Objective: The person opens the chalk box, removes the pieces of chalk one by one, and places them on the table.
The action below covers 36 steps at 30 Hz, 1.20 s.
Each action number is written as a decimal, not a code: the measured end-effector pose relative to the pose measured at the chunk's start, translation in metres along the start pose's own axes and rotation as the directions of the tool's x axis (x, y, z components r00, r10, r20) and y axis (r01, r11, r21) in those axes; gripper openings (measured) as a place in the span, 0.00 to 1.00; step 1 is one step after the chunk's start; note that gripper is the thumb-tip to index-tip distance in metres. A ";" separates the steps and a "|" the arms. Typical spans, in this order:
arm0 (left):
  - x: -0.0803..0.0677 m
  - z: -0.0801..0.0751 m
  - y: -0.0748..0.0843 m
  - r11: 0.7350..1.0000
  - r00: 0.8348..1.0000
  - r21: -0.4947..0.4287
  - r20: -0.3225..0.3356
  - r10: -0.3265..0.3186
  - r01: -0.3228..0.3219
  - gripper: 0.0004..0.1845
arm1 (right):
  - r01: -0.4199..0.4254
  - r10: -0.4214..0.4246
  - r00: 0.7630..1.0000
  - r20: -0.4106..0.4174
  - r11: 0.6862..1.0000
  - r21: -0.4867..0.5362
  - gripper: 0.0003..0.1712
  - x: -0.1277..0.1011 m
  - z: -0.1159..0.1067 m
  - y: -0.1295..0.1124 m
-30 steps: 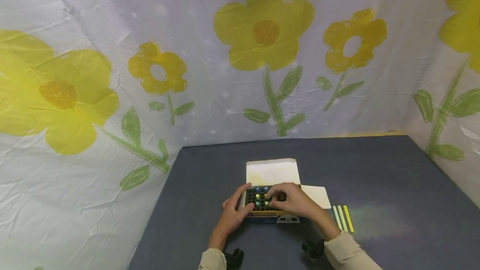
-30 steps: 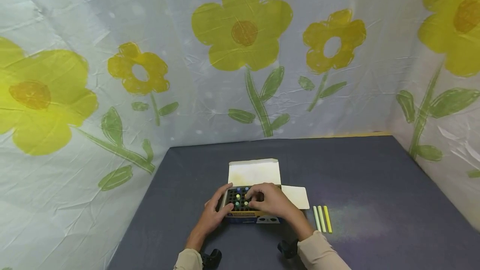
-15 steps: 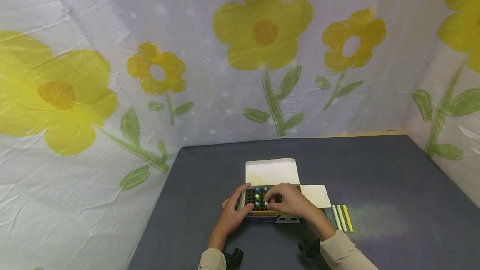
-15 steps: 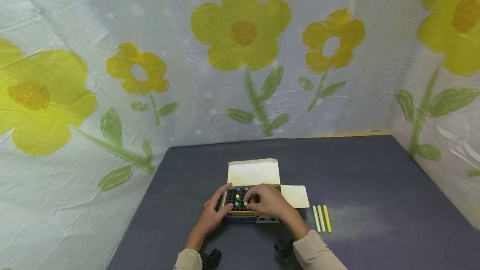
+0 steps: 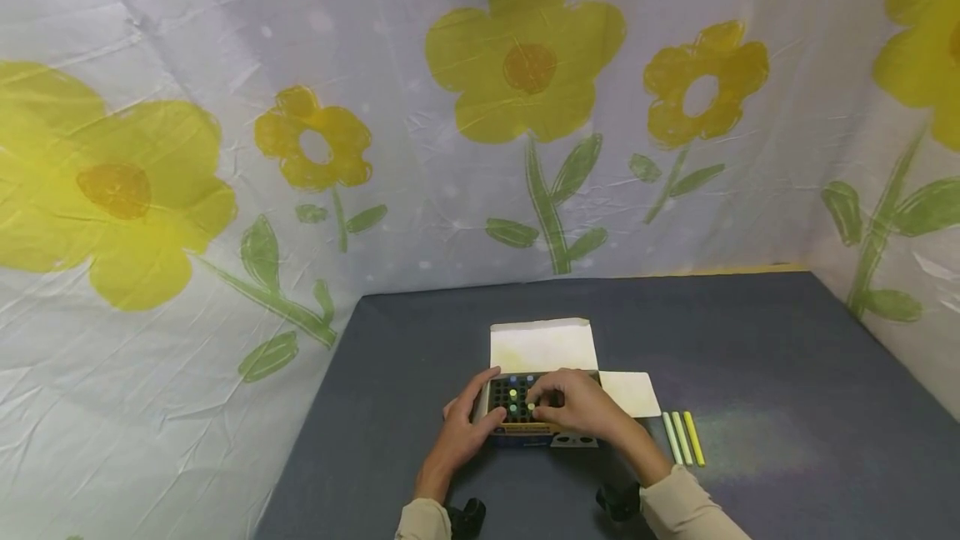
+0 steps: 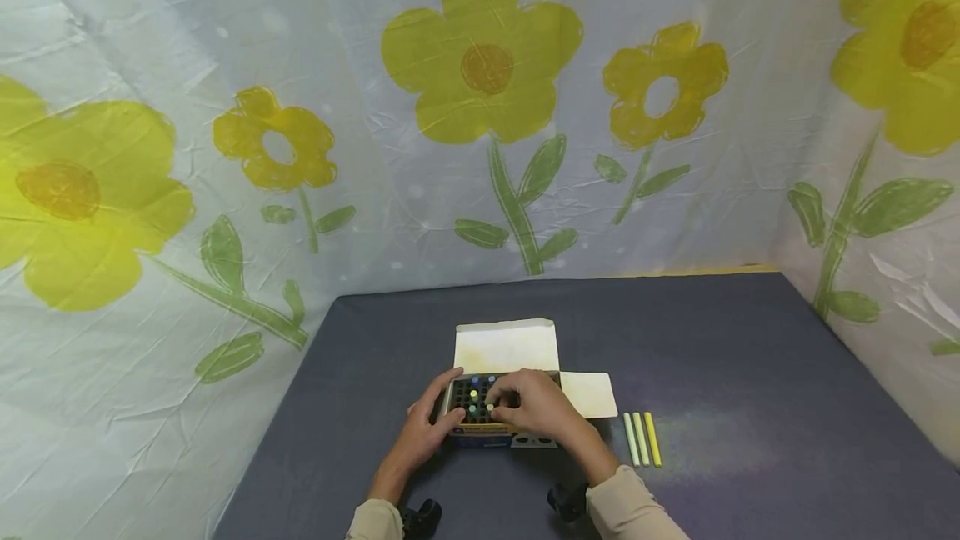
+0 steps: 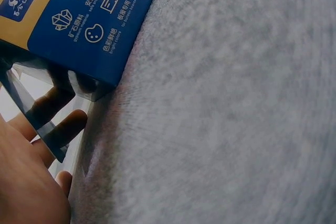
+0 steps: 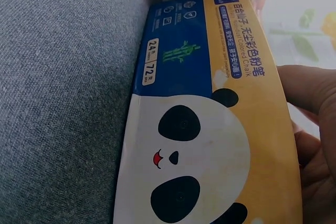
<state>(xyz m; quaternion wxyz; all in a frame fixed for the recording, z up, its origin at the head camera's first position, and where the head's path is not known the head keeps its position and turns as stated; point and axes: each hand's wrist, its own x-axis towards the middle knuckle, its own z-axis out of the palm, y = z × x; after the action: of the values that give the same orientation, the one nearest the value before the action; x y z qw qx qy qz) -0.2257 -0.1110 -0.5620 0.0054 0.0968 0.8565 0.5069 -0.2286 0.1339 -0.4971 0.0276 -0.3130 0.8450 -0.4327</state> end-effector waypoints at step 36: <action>0.001 -0.001 0.000 0.998 0.998 0.001 0.002 0.067 -0.067 0.32 | 0.149 -0.133 0.946 -0.295 0.988 0.034 0.07 -0.002 -0.009 -0.011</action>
<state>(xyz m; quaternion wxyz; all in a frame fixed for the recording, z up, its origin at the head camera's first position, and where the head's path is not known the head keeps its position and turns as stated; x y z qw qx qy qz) -0.2272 -0.1119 -0.5616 -0.0107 0.1261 0.8530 0.5064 -0.2238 0.1366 -0.4840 -0.1198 -0.3043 0.8027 -0.4987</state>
